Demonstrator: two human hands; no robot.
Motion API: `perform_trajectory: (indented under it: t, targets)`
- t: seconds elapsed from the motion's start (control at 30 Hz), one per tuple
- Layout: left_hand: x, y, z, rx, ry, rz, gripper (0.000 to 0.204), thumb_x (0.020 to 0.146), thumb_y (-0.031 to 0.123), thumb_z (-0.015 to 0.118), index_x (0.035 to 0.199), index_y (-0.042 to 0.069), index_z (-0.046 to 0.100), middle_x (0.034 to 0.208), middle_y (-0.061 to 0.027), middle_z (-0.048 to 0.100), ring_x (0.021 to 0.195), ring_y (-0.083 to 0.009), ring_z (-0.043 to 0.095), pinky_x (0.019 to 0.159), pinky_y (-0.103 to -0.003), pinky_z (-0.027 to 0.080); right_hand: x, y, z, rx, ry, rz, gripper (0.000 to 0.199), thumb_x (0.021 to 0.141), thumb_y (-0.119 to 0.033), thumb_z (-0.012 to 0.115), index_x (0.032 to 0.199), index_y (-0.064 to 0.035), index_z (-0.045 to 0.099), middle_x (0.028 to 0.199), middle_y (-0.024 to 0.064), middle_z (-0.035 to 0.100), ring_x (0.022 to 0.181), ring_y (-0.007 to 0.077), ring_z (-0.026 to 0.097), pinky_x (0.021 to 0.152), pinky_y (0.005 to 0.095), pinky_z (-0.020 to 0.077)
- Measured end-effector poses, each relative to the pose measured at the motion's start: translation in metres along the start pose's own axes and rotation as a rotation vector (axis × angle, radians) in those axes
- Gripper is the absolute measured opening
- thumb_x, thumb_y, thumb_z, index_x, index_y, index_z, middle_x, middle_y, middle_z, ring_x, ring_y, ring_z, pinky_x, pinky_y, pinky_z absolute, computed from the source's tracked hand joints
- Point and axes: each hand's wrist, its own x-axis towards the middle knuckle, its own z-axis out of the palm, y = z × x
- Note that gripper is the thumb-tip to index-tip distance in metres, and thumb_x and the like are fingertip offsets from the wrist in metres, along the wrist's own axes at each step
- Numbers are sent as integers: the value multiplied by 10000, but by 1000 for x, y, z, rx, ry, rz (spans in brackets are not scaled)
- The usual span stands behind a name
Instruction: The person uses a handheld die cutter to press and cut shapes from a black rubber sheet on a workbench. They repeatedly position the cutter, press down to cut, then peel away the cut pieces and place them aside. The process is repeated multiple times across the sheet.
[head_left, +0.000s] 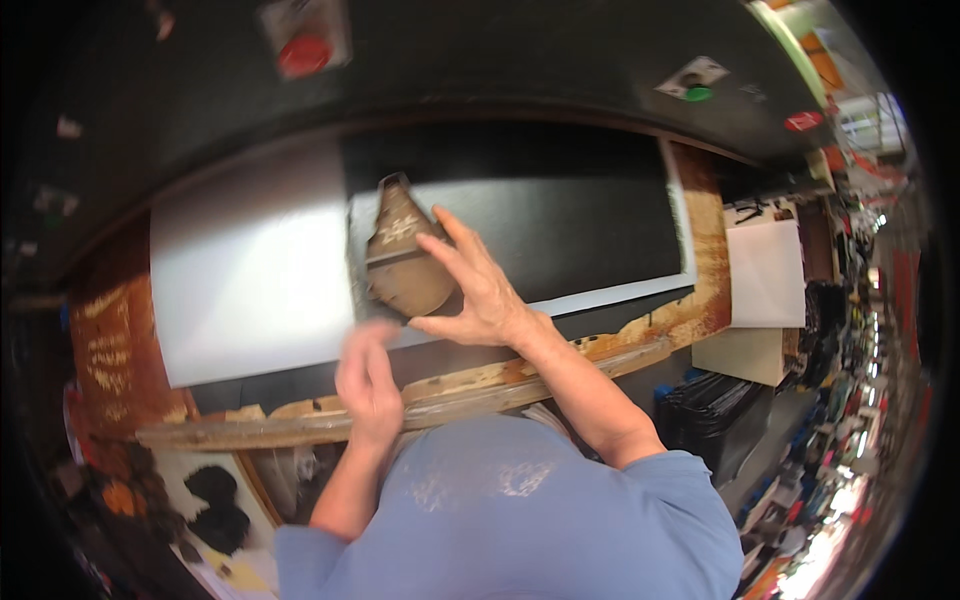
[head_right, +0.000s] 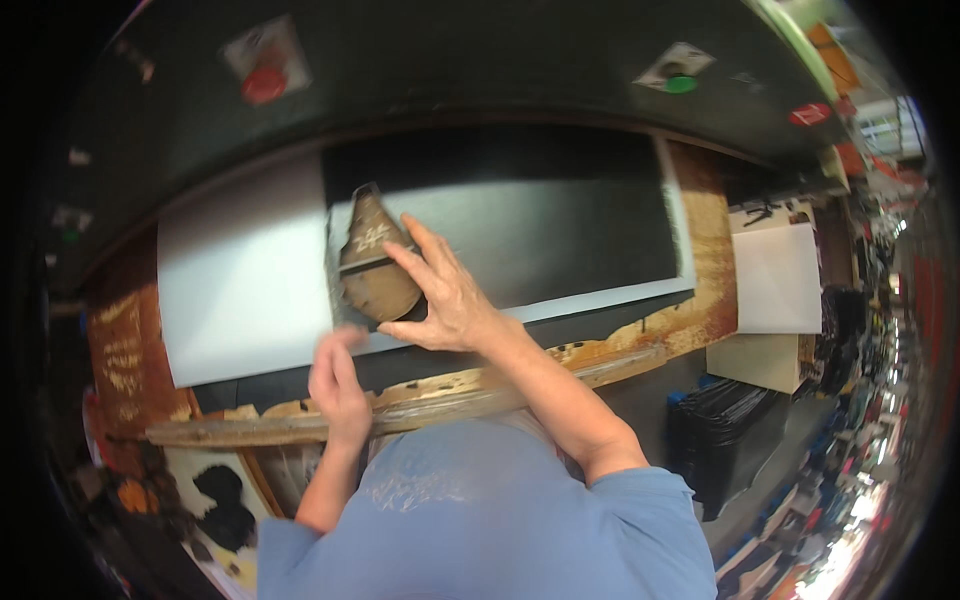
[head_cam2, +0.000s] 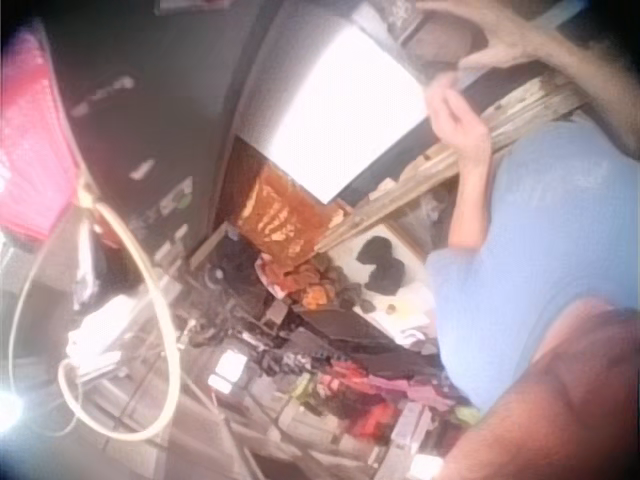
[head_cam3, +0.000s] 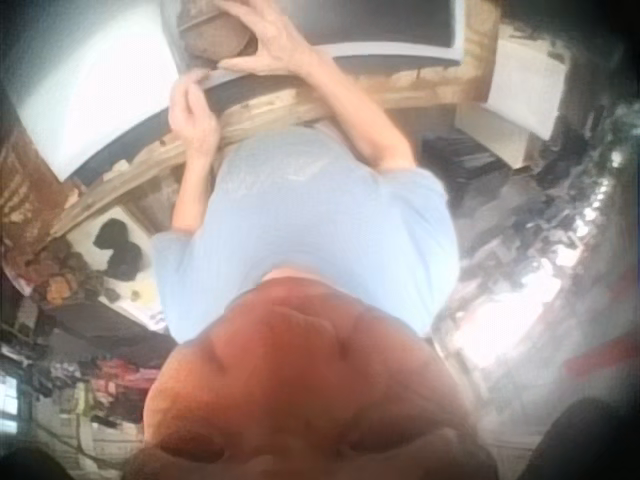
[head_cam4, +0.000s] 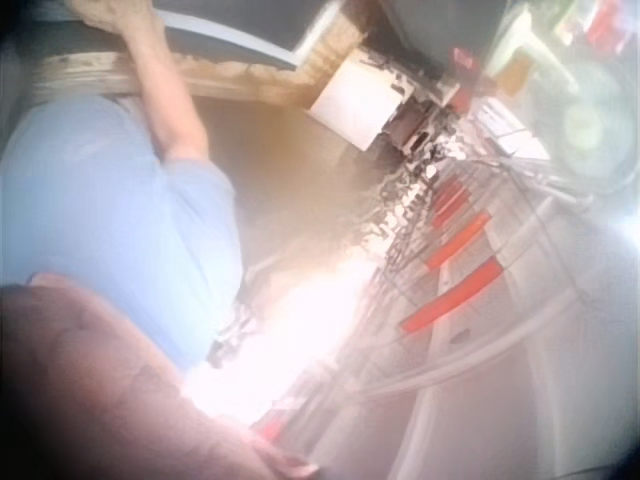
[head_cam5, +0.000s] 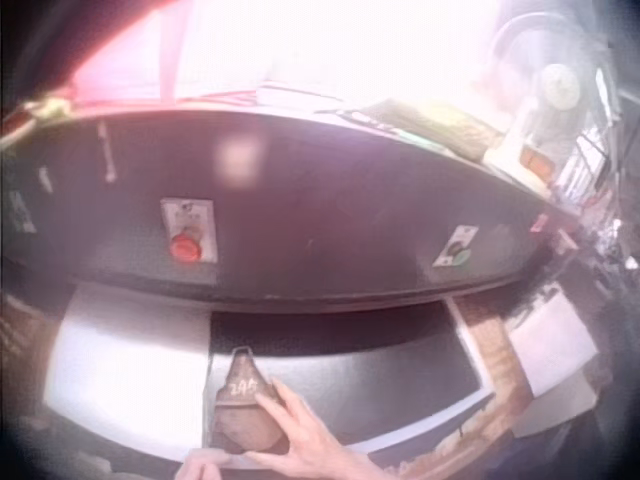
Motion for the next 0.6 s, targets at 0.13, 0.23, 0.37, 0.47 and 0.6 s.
perform_trajectory:
  t: [0.13,0.23,0.37,0.47,0.6]
  targets:
    - [-52,-1,3,136,-263,232,73,968,-26,683,896,-42,675,881,-174,706,775,-327,691,705,-391,550,-26,16,-58,8,449,103,341,902,-129,822,1205,-18,712,1052,128,730,967,281,719,880,394,579]
    - [-60,-15,15,355,-223,450,158,920,-22,750,806,-9,640,767,-162,655,684,-369,648,629,-443,521,-33,32,-124,166,827,163,112,1053,-94,691,977,-11,691,893,34,721,830,101,662,747,268,548]
    - [-61,-26,26,484,-106,432,223,941,37,777,773,28,630,730,-152,627,669,-376,634,603,-475,497,-21,41,-203,-14,1033,72,197,1078,-152,693,953,0,701,802,-1,683,755,60,586,704,240,496]
    - [-49,-25,26,564,-34,392,237,976,85,762,785,37,630,743,-146,631,684,-379,639,615,-471,500,-8,54,-215,-84,885,57,209,1046,-176,718,974,20,711,799,15,693,742,63,592,685,267,493]
    - [-17,-25,31,589,34,615,269,978,87,758,793,42,568,750,-150,620,700,-387,633,629,-485,501,-53,60,-174,-33,756,150,186,1011,-155,740,923,8,724,711,41,647,685,84,572,659,296,492]
